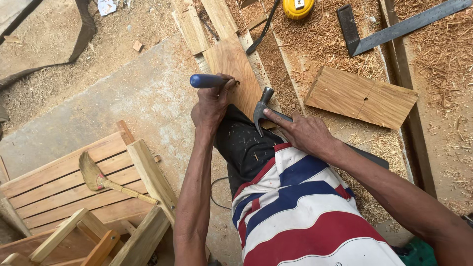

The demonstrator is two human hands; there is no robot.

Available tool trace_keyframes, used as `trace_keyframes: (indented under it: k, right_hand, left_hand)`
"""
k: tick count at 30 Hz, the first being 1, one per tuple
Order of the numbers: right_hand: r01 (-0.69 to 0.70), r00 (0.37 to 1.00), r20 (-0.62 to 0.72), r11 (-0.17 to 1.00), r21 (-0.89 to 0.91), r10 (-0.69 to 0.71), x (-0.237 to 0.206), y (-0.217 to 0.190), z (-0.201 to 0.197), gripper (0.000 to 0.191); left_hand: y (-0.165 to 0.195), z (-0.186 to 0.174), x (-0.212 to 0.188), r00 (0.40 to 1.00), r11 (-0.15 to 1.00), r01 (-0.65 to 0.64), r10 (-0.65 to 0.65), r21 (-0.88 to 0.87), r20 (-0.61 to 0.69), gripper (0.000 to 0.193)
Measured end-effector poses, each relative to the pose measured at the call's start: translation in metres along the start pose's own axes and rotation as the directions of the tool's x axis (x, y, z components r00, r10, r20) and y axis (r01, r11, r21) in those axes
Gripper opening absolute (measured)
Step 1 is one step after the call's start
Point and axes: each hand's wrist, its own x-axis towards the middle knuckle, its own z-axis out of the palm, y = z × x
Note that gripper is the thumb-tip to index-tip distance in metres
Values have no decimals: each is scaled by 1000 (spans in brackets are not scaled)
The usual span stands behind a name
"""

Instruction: The person sits on the floor of a woodworking shop and hammers nails into wooden boards resting on their lap, using a claw hammer while holding a blue-handled punch or screwdriver to position fasteners. They work on several boards one at a time as part of assembling wooden furniture pieces.

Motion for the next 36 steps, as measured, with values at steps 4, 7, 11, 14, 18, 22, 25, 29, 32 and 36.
trace_keyframes:
  k: [4, 7, 11, 14, 18, 22, 25, 29, 32, 36]
  right_hand:
    - [-1, 1000, 0, 1000, 7, 1, 3, 0, 2, 67]
    - [8, 1000, 6, 997, 72, -8, 4, -1, -6, 64]
    - [93, 991, -107, 993, 72, -85, -11, -5, -37, 68]
    - [242, 924, -314, 970, 35, -219, -31, -17, -71, 68]
    - [491, 722, -542, 871, -37, -430, -30, -45, -112, 69]
    - [449, 764, -468, 887, -111, -445, -16, -63, -142, 70]
    - [457, 752, -479, 882, -114, -451, -26, -68, -154, 72]
    - [568, 606, -591, 810, -146, -532, -38, -75, -152, 71]
    - [418, 768, -447, 888, -193, -459, -24, -69, -144, 66]
    - [321, 811, -470, 937, -141, -349, -8, -36, -128, 71]
  left_hand:
    - [20, -8, 3, 972, 953, 194, -218, 232, 83, 10]
    - [34, -13, 4, 925, 879, 291, -359, 378, 122, 16]
    - [31, -13, 6, 939, 889, 195, -291, 414, 182, 14]
    - [17, -9, 1, 930, 883, 151, -279, 444, 239, 13]
    - [2, -3, -9, 951, 903, 2, -134, 430, 279, 13]
    - [8, -3, -12, 913, 905, 316, -372, 286, 170, 23]
    - [24, -7, -7, 945, 872, 169, -275, 459, 175, 22]
    - [50, -10, -5, 889, 855, 302, -412, 421, 199, 21]
    - [61, -12, -6, 710, 648, 480, -683, 591, 173, 21]
    - [50, -7, -5, 970, 848, -34, -100, 529, 222, 29]
